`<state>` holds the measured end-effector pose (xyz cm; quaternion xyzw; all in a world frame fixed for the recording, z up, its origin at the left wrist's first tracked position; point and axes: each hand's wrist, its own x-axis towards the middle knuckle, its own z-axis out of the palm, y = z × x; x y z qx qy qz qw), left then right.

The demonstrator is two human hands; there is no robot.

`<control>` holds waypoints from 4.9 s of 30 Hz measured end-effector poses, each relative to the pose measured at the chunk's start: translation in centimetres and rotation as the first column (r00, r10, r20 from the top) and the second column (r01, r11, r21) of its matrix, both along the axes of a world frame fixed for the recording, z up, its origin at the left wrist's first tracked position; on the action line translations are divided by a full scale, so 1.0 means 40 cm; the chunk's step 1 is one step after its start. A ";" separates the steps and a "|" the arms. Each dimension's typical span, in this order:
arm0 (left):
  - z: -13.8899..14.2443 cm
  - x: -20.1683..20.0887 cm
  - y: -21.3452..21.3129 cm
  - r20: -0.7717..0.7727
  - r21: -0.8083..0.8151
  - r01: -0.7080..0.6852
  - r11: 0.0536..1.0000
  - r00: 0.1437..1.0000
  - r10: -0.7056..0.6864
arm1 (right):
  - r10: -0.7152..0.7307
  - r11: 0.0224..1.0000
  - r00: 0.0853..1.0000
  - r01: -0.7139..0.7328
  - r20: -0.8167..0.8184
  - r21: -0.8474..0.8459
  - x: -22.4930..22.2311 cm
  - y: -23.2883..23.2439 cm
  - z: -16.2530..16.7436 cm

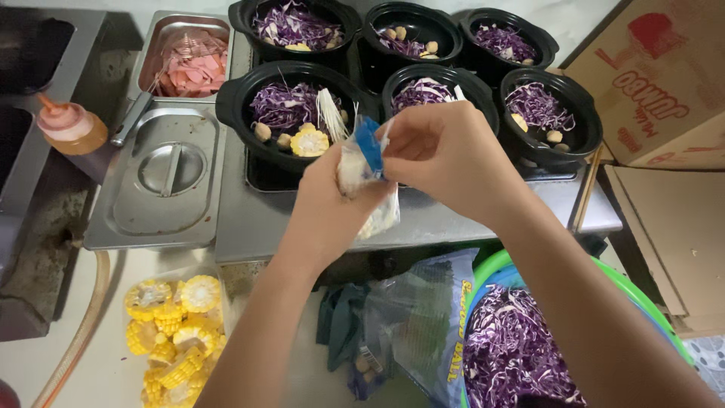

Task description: The person assembles individual food portions by placing shredded purple cabbage, corn pieces, and enoki mushrooms into multiple black bowls arranged on a stainless steel counter. The person uses their hands to distribute the ingredients evenly across the bowls.

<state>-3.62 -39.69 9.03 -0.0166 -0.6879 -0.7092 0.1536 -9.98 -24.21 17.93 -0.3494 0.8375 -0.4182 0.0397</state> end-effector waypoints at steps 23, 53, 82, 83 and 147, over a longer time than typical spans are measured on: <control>-0.086 -0.119 0.037 0.116 0.081 0.062 0.995 0.991 -0.071 | -0.112 0.830 0.977 0.192 0.182 -0.523 -0.391 0.307 -0.038; -0.107 -0.170 0.106 0.097 0.235 0.100 0.967 0.987 -0.125 | -0.003 0.994 0.984 0.023 0.176 -0.111 -0.204 0.237 -0.117; -0.156 0.043 0.260 0.242 0.367 0.380 0.849 0.842 -0.482 | -0.127 0.954 0.935 0.024 0.331 0.299 0.069 0.273 -0.179; -0.157 0.040 0.255 0.263 0.355 0.379 0.855 0.837 -0.480 | -0.143 0.943 0.940 0.034 0.309 0.332 0.063 0.271 -0.182; -0.127 -0.049 0.135 0.162 -0.020 0.199 0.980 0.968 -0.194 | -0.058 0.991 0.857 -0.012 0.512 0.132 -0.066 0.259 -0.167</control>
